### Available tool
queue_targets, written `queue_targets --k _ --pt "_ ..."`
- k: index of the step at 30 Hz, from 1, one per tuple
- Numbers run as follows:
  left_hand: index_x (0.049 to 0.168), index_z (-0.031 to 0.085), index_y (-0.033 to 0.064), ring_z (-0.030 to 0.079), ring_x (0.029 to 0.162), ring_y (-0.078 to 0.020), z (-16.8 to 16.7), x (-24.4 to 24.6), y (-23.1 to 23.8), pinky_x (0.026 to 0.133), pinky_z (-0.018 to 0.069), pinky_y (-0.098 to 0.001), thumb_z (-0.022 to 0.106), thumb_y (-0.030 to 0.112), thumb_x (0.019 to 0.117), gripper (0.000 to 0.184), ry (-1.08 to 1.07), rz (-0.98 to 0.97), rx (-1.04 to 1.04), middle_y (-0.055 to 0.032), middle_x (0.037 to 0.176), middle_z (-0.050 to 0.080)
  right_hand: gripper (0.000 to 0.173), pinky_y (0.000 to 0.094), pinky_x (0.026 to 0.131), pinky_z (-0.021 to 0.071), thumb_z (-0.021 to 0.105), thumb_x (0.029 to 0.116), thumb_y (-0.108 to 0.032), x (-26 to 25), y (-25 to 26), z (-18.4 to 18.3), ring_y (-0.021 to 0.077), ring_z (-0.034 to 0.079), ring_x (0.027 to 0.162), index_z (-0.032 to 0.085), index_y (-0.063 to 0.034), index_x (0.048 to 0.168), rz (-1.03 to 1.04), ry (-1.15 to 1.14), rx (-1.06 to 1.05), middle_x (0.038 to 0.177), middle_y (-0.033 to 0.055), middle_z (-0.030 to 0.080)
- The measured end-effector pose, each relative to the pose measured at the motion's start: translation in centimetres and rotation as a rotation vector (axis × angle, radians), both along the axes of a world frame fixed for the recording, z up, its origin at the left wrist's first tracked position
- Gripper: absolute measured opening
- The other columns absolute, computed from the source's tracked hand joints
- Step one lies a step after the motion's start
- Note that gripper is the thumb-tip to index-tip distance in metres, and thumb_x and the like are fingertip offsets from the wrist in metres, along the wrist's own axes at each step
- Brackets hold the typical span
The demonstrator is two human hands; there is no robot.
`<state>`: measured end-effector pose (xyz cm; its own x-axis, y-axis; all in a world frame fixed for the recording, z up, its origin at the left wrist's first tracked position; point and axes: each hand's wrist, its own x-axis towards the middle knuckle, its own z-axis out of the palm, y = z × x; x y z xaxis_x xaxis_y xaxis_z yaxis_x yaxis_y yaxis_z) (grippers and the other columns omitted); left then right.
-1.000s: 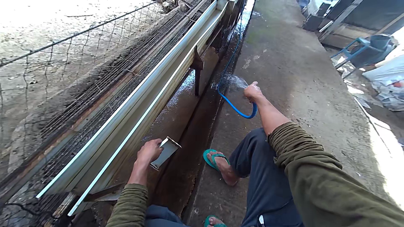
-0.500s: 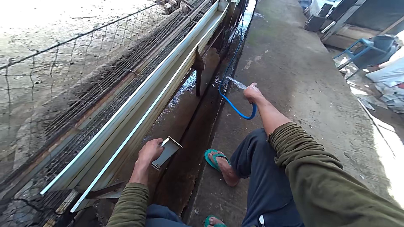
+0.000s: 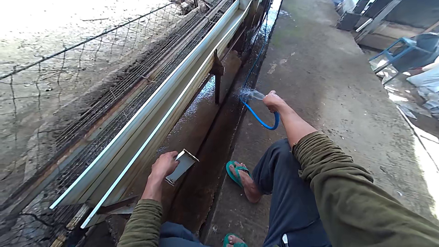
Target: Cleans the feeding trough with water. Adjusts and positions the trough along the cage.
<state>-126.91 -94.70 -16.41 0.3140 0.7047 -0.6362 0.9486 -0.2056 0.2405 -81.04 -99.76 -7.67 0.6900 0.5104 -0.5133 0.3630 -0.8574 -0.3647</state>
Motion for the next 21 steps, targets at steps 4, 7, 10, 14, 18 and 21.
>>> queue_targets --k 4,7,10,14,18,21 --pt "0.124 0.067 0.0076 0.062 0.118 -0.0433 0.03 -0.2 0.0 0.094 0.0473 -0.0677 0.063 0.023 0.101 0.028 0.01 0.009 -0.001 -0.0234 0.122 0.067 0.058 0.045 0.071 0.0517 0.043 0.1074 -0.027 0.23 0.24 -0.3 0.0288 0.062 0.083 0.02 -0.0033 0.155 0.013 -0.006 0.004 0.112 0.0222 0.058" --pt "0.123 0.067 0.0076 0.062 0.117 -0.0436 0.02 -0.27 -0.06 0.094 0.0472 -0.0682 0.063 0.022 0.101 0.027 0.008 0.015 0.0 -0.0235 0.122 0.067 0.057 0.0448 0.069 0.051 0.044 0.1064 -0.028 0.39 0.39 -0.69 0.0288 0.061 0.081 0.021 -0.0048 0.154 0.003 -0.013 0.025 0.11 0.0212 0.057" --pt "0.123 0.067 0.0075 0.063 0.117 -0.0434 0.03 -0.34 0.03 0.094 0.0474 -0.0675 0.063 0.022 0.1008 0.027 0.003 0.017 0.002 -0.0233 0.121 0.067 0.057 0.0461 0.071 0.0518 0.043 0.107 -0.026 -0.06 0.39 -0.18 0.0304 0.063 0.085 0.021 -0.005 0.154 -0.01 -0.02 0.036 0.114 0.0227 0.058" --pt "0.123 0.067 0.0075 0.063 0.116 -0.0437 -0.08 -0.43 0.12 0.094 0.0474 -0.0678 0.063 0.022 0.1007 0.027 -0.002 0.014 0.006 -0.0233 0.12 0.067 0.056 0.0475 0.073 0.053 0.042 0.1073 -0.026 -0.22 0.25 -0.04 0.0316 0.065 0.089 0.021 -0.004 0.154 -0.011 -0.037 0.05 0.116 0.0238 0.059" --pt "0.125 0.067 0.0073 0.063 0.116 -0.0432 -0.2 -0.58 0.1 0.094 0.0472 -0.068 0.063 0.022 0.1008 0.028 -0.01 0.013 0.001 -0.0237 0.121 0.067 0.055 0.0458 0.073 0.0528 0.039 0.1086 -0.027 -0.25 0.05 0.16 0.0303 0.064 0.086 0.02 -0.0036 0.155 -0.014 -0.038 0.057 0.113 0.0226 0.059" --pt "0.124 0.067 0.0072 0.063 0.115 -0.0433 -0.24 -0.52 0.2 0.094 0.0475 -0.0676 0.063 0.022 0.101 0.027 -0.004 0.007 -0.003 -0.0239 0.12 0.067 0.055 0.0438 0.069 0.0516 0.041 0.108 -0.026 -0.06 0.07 0.07 0.0281 0.062 0.081 0.021 -0.0032 0.154 -0.001 -0.03 0.048 0.109 0.0207 0.058"
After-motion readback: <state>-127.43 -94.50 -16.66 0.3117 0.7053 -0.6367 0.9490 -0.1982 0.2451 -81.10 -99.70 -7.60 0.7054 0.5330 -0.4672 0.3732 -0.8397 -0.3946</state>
